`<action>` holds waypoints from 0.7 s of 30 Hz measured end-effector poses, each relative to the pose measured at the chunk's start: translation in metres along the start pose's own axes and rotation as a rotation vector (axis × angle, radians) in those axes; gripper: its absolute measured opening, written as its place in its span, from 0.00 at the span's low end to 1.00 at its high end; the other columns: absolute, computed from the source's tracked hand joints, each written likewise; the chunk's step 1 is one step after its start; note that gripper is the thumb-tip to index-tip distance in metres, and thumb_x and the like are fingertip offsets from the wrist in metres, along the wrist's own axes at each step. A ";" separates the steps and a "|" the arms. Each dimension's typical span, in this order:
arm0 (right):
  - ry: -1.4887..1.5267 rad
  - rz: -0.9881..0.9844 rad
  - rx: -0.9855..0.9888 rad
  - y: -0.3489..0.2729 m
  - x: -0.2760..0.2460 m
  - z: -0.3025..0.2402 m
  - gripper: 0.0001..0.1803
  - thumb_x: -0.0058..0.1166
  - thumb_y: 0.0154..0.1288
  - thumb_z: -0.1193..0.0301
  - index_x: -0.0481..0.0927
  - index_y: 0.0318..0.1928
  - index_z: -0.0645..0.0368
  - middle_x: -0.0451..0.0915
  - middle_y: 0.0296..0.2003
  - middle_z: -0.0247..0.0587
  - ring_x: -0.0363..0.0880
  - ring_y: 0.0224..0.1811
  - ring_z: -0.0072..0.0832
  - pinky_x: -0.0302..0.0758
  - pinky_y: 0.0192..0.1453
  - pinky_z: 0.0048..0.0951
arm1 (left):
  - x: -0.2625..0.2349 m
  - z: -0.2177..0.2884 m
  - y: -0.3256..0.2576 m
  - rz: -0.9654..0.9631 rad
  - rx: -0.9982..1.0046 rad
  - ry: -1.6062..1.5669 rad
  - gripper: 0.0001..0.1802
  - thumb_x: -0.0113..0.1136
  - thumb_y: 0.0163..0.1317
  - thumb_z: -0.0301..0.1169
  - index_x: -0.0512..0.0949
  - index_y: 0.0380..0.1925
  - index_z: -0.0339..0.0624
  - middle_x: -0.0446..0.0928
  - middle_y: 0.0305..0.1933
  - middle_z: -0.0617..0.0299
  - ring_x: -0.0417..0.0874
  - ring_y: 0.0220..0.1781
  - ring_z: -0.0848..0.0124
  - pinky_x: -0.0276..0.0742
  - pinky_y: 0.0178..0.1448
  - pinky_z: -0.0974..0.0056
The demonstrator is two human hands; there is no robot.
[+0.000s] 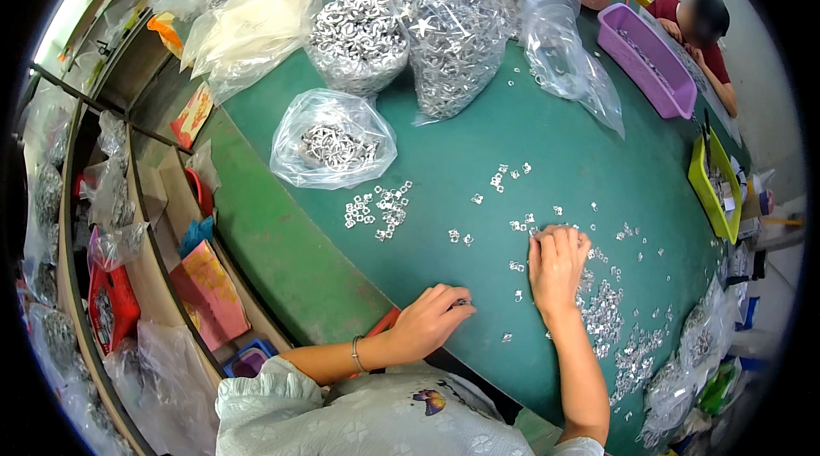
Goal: The person sorts small metal decorative components on a green tabletop by hand, picking them up from piles and placing them into different areas or plastic bags.
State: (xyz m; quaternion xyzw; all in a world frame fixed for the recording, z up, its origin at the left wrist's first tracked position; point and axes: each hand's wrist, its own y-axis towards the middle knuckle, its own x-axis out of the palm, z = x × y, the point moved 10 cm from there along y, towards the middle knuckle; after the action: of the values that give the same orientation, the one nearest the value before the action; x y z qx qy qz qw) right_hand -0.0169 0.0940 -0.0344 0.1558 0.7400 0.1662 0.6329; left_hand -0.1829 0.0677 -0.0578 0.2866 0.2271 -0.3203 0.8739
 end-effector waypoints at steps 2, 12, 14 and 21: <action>-0.003 0.000 0.010 0.001 0.000 0.000 0.10 0.63 0.52 0.77 0.75 0.34 0.60 0.75 0.37 0.39 0.72 0.42 0.37 0.62 0.52 0.42 | -0.002 0.000 0.001 0.017 0.002 0.003 0.12 0.61 0.51 0.21 0.78 0.37 0.38 0.73 0.45 0.59 0.75 0.43 0.62 0.73 0.45 0.62; 0.061 0.032 0.064 0.003 -0.003 0.003 0.10 0.60 0.53 0.81 0.77 0.37 0.61 0.75 0.36 0.40 0.72 0.41 0.38 0.65 0.51 0.37 | -0.004 -0.007 -0.004 0.009 -0.014 -0.033 0.12 0.60 0.51 0.18 0.77 0.38 0.37 0.73 0.45 0.57 0.74 0.44 0.60 0.69 0.47 0.60; 0.093 0.042 0.099 -0.001 -0.002 0.011 0.09 0.60 0.53 0.82 0.77 0.37 0.62 0.75 0.35 0.40 0.72 0.40 0.38 0.66 0.50 0.37 | -0.012 -0.013 -0.005 0.028 -0.033 -0.018 0.12 0.60 0.51 0.18 0.77 0.38 0.37 0.73 0.45 0.57 0.74 0.44 0.60 0.69 0.47 0.60; 0.605 0.007 0.218 0.059 -0.027 -0.016 0.06 0.61 0.54 0.82 0.78 0.33 0.64 0.78 0.31 0.41 0.76 0.30 0.31 0.72 0.38 0.29 | -0.061 -0.045 0.000 0.183 -0.116 0.146 0.12 0.61 0.51 0.18 0.78 0.37 0.37 0.74 0.43 0.58 0.74 0.44 0.60 0.68 0.46 0.61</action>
State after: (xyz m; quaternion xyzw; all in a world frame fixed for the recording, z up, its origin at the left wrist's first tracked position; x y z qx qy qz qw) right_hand -0.0279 0.1346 0.0178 0.1686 0.9075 0.1269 0.3633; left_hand -0.2350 0.1228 -0.0550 0.2775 0.2811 -0.2038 0.8958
